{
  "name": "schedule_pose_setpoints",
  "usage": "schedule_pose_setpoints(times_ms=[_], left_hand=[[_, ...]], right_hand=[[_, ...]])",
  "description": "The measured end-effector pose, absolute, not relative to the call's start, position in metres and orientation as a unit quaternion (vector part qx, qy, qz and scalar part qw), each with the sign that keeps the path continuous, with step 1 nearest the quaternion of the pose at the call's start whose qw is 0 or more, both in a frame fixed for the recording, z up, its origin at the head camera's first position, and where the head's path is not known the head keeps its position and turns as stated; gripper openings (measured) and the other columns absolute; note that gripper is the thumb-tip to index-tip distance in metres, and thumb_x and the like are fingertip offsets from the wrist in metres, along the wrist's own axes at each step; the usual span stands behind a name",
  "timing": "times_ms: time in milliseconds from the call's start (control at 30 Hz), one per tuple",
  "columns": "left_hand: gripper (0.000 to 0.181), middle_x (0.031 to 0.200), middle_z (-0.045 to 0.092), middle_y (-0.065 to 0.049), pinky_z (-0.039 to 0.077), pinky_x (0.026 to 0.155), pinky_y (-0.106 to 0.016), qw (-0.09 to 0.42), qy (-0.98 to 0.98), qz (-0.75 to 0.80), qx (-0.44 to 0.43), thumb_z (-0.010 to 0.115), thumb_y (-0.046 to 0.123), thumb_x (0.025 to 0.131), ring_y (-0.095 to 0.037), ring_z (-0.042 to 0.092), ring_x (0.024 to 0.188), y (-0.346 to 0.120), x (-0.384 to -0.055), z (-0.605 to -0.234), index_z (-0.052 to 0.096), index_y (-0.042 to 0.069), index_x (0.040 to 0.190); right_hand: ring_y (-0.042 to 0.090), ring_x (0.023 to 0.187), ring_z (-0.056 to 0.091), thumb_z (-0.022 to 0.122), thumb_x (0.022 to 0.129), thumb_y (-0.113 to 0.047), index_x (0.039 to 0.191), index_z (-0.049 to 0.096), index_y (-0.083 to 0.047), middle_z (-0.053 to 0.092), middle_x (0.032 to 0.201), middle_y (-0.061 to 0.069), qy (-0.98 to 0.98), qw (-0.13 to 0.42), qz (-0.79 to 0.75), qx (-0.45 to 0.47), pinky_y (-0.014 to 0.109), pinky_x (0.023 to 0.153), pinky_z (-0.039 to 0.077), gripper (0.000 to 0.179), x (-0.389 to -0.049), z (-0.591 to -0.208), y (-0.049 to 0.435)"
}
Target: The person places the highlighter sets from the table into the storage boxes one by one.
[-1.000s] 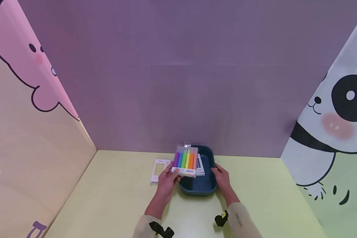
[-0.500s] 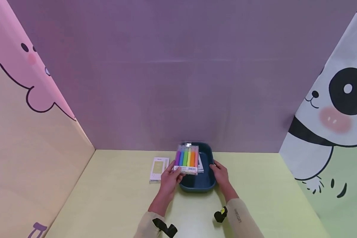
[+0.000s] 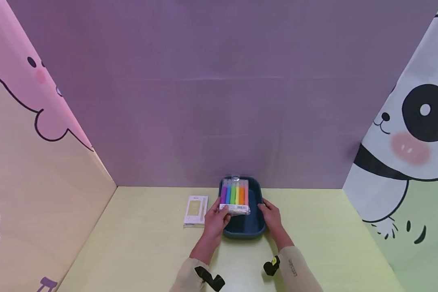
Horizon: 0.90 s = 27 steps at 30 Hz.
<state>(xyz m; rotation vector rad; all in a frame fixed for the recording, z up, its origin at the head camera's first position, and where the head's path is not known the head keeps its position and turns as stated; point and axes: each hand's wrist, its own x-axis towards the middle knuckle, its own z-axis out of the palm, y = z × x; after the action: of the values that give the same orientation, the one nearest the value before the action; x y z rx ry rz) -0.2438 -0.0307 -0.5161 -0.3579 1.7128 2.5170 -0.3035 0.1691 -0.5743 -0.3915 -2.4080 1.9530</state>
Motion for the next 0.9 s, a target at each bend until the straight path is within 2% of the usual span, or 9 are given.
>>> schedule_pose_setpoints(times_ms=[600,900], left_hand=[[0.059,0.135,0.048,-0.024,0.053,0.085,-0.029,0.051,0.556,0.815,-0.155,0.057,0.012,0.099,-0.021,0.058,0.09,-0.014,-0.254,-0.511,0.031,0.007,0.152],[0.059,0.139,0.045,-0.024,0.052,0.088,-0.032,0.054,0.568,0.803,-0.173,0.057,0.013,0.099,-0.029,0.057,0.104,-0.011,-0.263,-0.516,0.031,0.008,0.152]], right_hand=[[0.038,0.129,0.042,0.055,0.098,-0.025,0.142,0.049,-0.004,0.042,0.146,0.022,-0.757,-0.005,0.638,-0.139,0.051,0.107,0.034,0.05,-0.301,-0.574,0.168],[0.039,0.129,0.041,0.055,0.098,-0.024,0.142,0.048,-0.002,0.042,0.146,0.023,-0.757,0.004,0.639,-0.139,0.051,0.106,0.034,0.049,-0.302,-0.575,0.167]])
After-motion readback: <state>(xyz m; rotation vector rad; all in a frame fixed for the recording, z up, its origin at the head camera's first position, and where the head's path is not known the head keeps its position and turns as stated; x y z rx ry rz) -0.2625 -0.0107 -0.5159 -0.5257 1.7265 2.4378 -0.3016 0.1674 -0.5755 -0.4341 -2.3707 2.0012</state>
